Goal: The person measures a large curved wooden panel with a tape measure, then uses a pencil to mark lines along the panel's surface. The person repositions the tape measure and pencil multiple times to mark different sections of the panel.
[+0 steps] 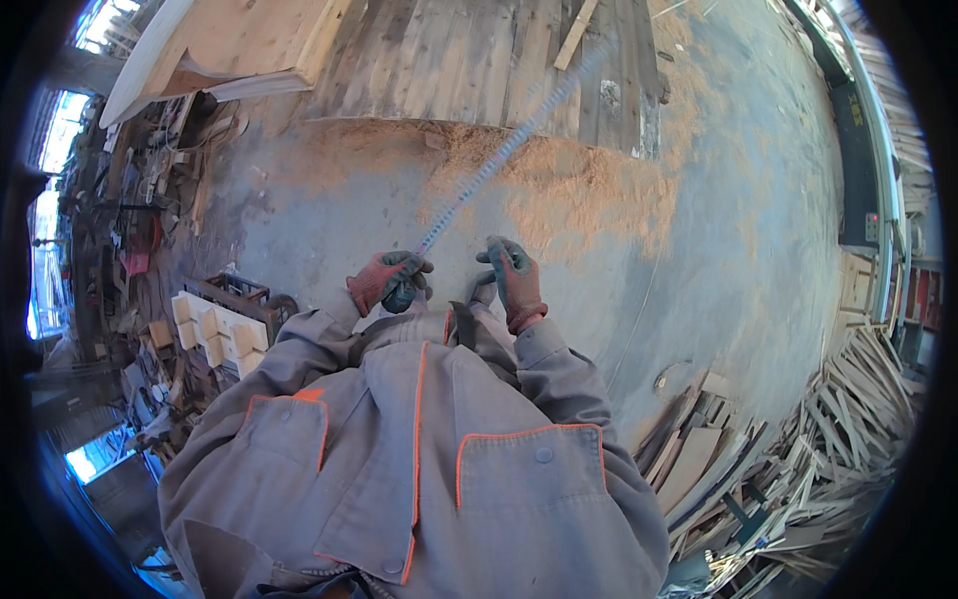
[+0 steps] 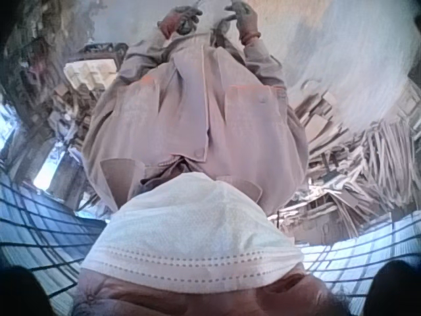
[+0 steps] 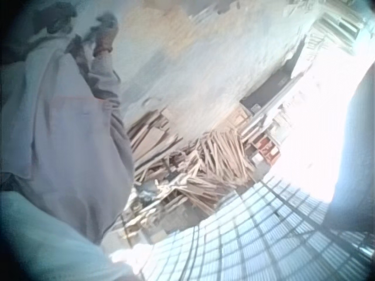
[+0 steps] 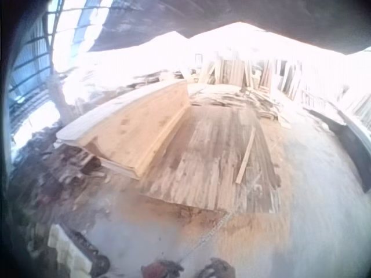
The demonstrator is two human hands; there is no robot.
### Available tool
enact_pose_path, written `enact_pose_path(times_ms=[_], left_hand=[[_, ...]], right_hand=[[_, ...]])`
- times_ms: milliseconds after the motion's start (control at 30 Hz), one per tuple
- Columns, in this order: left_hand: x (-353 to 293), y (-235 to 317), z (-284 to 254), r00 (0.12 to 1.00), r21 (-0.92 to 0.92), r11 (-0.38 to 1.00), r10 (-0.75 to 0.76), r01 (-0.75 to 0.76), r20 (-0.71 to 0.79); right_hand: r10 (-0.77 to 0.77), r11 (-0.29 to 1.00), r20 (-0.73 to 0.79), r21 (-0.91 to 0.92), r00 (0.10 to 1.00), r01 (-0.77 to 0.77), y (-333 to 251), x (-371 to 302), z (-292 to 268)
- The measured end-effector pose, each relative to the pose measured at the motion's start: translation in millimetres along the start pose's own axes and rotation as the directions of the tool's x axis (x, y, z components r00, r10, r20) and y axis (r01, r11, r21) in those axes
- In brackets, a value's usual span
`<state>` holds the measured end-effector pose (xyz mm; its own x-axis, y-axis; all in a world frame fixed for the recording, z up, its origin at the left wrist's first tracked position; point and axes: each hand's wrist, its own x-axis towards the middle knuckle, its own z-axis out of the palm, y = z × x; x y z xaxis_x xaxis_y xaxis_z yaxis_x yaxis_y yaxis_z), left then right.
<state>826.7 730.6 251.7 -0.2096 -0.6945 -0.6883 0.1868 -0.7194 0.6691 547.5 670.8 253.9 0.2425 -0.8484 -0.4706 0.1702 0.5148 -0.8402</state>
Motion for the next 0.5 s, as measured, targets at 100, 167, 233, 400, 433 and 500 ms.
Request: enact_pose_path(times_ms=[100,167,233,400,433,500], left_hand=[[-4,13,17,0.998,0.203,0.979,0.018,-0.028,0.053],[0,21,31,0.997,0.311,0.950,-0.055,0.036,0.053],[8,28,44,0.994,0.353,0.935,-0.027,-0.012,0.104],[29,47,70,0.987,0.451,0.881,0.089,-0.142,0.135],[34,52,75,0.987,0.432,0.890,0.097,-0.145,0.130],[46,64,84,0.985,0.389,0.907,0.124,-0.163,0.123]], right_hand=[[-0.002,1.000,0.020,0.028,1.000,0.001,-20,3,-10],[-0.001,0.998,0.042,0.057,0.999,-0.001,-32,8,-16],[-0.017,0.995,0.053,0.103,0.998,0.012,-41,12,-22],[0.022,1.000,0.029,-0.010,0.999,-0.022,-54,22,-40],[0.035,0.999,0.025,-0.036,0.999,-0.034,-56,25,-43],[0.079,0.995,0.086,-0.072,0.993,-0.072,-60,33,-49]])
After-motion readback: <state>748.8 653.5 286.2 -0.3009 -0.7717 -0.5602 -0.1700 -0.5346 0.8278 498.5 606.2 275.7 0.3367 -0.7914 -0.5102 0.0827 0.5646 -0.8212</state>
